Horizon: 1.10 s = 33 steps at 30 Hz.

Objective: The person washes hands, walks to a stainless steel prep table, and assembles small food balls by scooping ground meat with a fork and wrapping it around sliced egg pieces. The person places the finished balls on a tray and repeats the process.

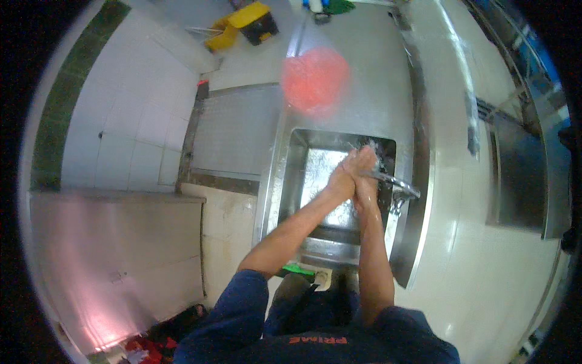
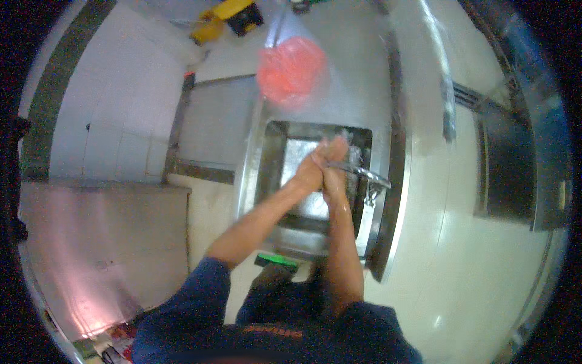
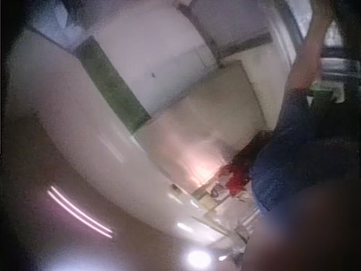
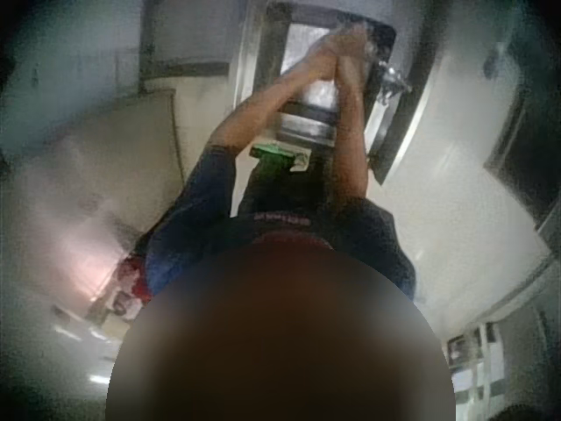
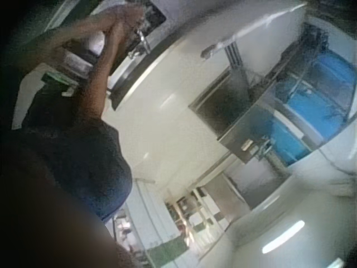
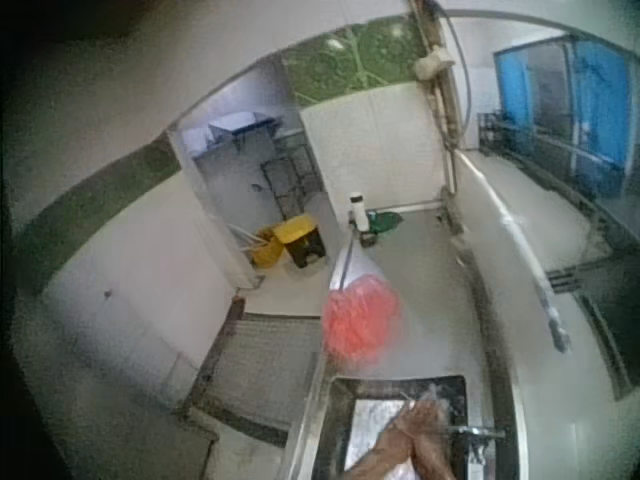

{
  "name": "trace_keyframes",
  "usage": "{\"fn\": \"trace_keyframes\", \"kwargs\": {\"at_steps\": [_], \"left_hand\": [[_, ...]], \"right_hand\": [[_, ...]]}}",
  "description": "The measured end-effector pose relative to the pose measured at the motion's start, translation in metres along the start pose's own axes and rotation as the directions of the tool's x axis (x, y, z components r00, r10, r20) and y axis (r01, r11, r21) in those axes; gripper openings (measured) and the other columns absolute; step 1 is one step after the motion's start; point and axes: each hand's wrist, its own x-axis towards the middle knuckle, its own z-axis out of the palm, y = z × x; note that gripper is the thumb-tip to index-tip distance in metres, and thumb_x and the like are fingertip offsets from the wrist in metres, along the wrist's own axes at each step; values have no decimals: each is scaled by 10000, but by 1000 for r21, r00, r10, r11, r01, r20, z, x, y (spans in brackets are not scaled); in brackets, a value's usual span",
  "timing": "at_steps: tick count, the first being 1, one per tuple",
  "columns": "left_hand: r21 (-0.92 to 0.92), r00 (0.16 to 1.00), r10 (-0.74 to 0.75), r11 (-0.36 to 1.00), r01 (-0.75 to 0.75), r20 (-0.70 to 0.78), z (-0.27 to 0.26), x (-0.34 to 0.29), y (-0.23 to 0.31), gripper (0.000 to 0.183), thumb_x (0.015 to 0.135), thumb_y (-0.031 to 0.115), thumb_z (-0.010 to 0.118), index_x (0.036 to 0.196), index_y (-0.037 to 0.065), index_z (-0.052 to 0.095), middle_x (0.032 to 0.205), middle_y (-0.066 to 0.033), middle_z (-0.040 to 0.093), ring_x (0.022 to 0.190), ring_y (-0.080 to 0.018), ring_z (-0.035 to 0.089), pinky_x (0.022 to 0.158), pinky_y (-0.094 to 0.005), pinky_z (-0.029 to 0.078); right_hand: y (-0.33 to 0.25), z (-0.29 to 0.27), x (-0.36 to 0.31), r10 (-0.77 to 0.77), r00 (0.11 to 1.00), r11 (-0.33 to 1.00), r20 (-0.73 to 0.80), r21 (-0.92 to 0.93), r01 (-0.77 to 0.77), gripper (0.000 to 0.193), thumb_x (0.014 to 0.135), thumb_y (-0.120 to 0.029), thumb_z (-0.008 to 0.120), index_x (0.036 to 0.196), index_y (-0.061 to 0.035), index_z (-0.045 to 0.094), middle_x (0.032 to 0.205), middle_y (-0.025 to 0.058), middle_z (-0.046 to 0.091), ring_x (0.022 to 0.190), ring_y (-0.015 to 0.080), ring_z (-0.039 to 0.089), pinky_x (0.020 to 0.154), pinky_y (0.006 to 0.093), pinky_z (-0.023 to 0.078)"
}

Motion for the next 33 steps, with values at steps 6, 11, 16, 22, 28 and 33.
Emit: {"fn": "trace_keyframes", "kwargs": {"at_steps": [6,11,16,22,28,33], "left_hand": [[60,906,94,990,-129,412,-59,-36,-6,619,965,199,502,1554,35,403,1643,-230,354,1557,-329,298,1306,-462,158],[-701,970,-222,676,228,101,-68,-72,9,515,1006,153,517,1493,-8,470,1606,-273,391,1545,-373,307,1291,-439,205],[-882,658,-586,-317,350,472,-23,-70,16,489,1052,266,592,1458,10,501,1511,-184,521,1459,-308,431,1215,-390,335],[-748,602,-523,-634,198,603,5,-60,39,579,996,372,704,1444,68,497,1318,-71,593,1190,-205,593,1011,-371,494],[-603,706,-323,-777,183,630,-1,-44,49,565,1017,484,618,1382,56,562,1228,-99,670,1052,-241,667,912,-391,556],[-658,617,-417,-719,227,668,18,-2,13,489,994,455,653,1261,46,664,1143,-105,723,1105,-264,671,924,-398,561]], "right_hand": [[7,-14,32,209,964,948,166,209,-241,664,968,-171,727,1517,-7,393,1541,154,471,1403,283,497,1140,400,457],[27,-20,48,92,987,879,128,455,-141,522,1047,-221,633,1456,50,454,1527,187,479,1375,308,527,1139,405,478],[52,1,13,-8,997,810,81,585,-41,459,1079,-213,574,1456,27,471,1523,157,489,1364,256,530,1148,365,461],[62,9,4,-101,987,994,-121,-57,95,329,1064,-336,576,1155,-40,685,955,99,738,868,172,677,785,329,543],[71,-14,21,-232,970,797,-78,-587,144,378,1048,-388,546,1137,-51,690,1068,66,745,984,158,657,872,355,499],[86,-34,-37,-435,899,838,-51,-389,384,397,1079,-373,543,1226,-9,600,1189,114,665,1057,239,641,924,367,489]]}}
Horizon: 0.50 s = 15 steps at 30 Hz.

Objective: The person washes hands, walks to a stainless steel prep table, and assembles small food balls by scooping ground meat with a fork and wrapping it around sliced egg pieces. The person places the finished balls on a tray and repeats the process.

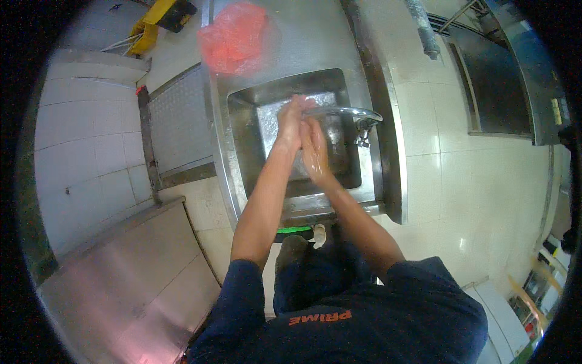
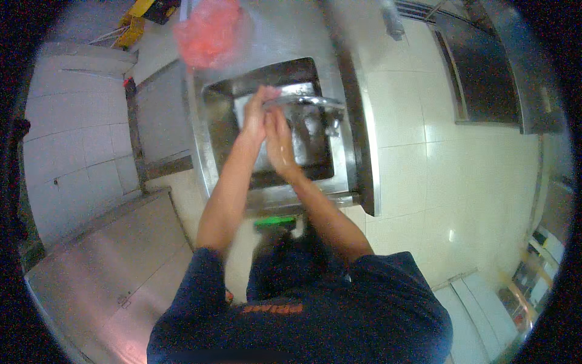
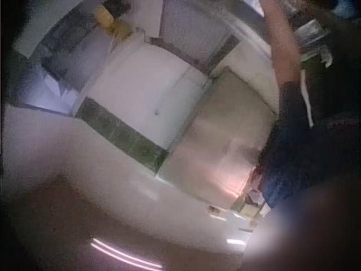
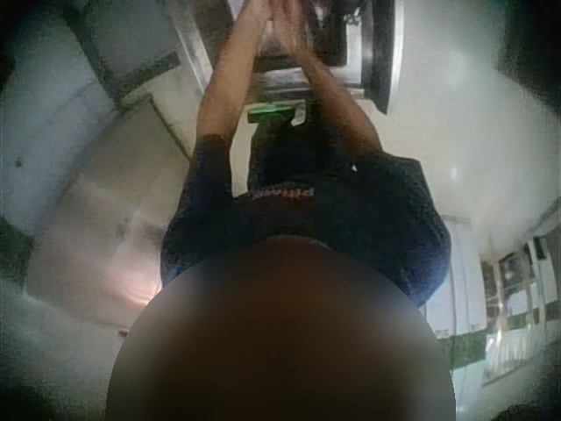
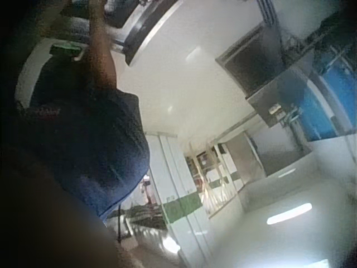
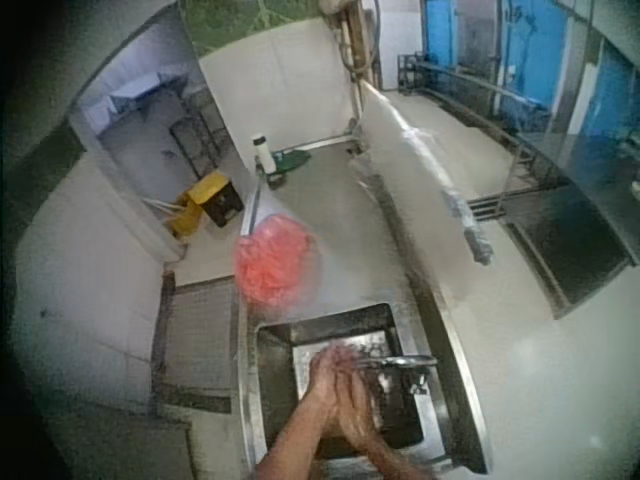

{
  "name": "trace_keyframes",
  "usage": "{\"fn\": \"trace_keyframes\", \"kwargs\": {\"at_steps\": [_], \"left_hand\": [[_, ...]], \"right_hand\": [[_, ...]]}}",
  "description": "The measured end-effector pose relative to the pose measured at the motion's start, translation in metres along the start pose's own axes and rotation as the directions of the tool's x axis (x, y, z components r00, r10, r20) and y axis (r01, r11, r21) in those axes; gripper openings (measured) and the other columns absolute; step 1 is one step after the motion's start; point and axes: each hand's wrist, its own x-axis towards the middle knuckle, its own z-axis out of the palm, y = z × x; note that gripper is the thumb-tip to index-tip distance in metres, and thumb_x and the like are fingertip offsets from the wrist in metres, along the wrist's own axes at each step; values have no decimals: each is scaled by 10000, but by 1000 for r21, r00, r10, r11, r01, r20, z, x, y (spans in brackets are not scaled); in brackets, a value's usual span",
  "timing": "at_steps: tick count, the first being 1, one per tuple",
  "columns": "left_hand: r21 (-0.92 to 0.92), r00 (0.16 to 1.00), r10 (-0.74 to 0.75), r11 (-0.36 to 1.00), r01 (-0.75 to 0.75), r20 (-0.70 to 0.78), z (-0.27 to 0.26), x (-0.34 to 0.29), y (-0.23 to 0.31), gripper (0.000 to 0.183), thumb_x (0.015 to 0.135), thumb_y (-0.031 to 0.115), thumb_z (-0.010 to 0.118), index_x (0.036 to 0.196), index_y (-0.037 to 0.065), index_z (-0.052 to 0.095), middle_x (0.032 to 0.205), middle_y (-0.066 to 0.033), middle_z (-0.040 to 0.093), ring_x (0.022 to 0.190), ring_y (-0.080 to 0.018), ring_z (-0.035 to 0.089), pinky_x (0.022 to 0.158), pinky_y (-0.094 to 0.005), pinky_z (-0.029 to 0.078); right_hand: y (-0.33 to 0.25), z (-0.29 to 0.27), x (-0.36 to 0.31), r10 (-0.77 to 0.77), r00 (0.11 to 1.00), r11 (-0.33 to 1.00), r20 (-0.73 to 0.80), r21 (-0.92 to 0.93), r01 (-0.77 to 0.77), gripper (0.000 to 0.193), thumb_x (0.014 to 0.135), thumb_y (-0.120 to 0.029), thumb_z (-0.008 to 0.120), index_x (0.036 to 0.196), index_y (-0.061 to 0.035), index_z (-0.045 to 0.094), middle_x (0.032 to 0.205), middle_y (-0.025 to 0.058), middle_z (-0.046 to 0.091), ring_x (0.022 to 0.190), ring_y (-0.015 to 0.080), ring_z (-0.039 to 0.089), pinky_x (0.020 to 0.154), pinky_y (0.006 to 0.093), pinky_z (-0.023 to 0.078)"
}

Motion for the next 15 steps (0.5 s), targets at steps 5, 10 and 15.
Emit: {"fn": "trace_keyframes", "kwargs": {"at_steps": [5,10,15], "left_hand": [[-330,981,66,936,-125,-184,20,31,-14,267,990,290,628,1110,64,703,987,-92,704,897,-232,641,811,-420,549],[-559,920,-50,807,-192,-389,27,26,-27,227,1026,263,567,848,123,564,758,-11,498,685,-176,517,597,-373,432],[-343,920,-35,933,-110,-391,27,4,-32,390,1028,423,530,740,161,496,719,-2,471,629,-148,492,490,-359,360]], "right_hand": [[0,-39,-51,396,800,893,-450,391,-222,507,1082,-449,535,1400,-66,441,1309,104,593,1129,227,633,961,388,499],[37,-85,-31,445,752,813,-487,572,-111,502,1086,-460,525,1373,-53,462,1365,139,577,1187,255,628,964,359,520],[95,-136,-21,471,880,328,-57,938,-115,445,1118,-382,460,1289,17,560,1238,131,700,960,152,695,759,250,596]]}}
